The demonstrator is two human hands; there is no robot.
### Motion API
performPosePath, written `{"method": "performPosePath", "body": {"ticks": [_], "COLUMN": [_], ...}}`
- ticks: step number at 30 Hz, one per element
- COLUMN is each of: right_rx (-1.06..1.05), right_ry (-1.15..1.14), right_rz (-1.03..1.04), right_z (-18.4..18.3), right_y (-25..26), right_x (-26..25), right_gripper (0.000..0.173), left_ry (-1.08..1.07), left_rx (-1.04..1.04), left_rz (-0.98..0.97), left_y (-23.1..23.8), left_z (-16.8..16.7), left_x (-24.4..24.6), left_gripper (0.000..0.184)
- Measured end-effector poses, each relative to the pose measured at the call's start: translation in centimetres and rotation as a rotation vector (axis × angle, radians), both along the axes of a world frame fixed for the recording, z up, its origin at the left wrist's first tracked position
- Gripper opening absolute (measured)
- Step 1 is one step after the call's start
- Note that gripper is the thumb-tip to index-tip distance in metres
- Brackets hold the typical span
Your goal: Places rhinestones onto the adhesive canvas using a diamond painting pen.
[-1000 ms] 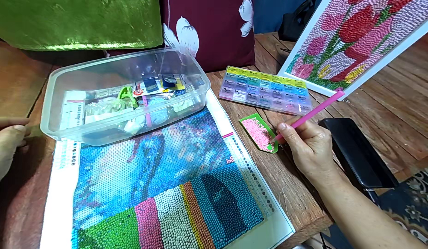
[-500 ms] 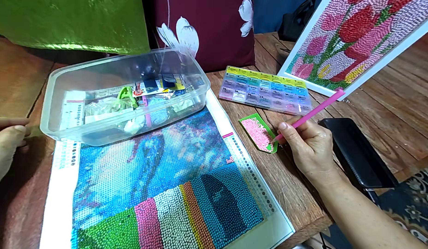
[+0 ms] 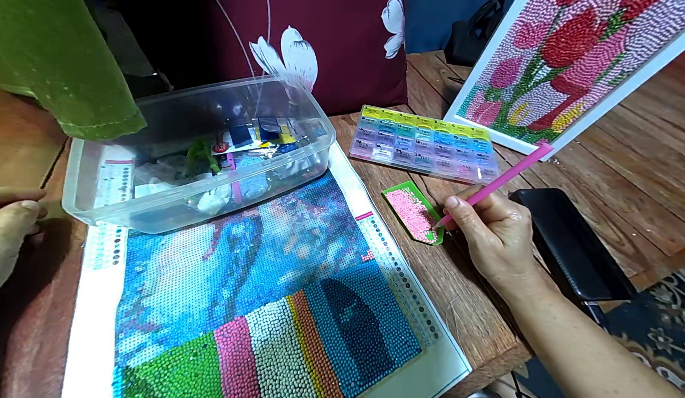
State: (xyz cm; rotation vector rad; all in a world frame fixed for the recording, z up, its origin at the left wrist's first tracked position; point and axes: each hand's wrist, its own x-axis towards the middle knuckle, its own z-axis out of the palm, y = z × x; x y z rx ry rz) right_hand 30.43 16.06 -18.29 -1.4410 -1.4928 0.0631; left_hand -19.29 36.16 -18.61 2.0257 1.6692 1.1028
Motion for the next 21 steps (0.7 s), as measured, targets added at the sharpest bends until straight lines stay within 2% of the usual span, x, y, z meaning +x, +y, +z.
{"method": "performPosePath", "body": {"ticks": [21], "right_rx": [-0.039], "right_ry": [-0.019], "right_rz": [-0.015], "right_z": [-0.03], "right_y": [-0.06], "right_x": [-0.16], "right_gripper": [0.023], "left_ry": [-0.003], "left_rx": [-0.003], "left_rz": [0.001], "left_y": [-0.48], "left_z": [0.53], "left_x": [0.58], "left_gripper": [0.037]}}
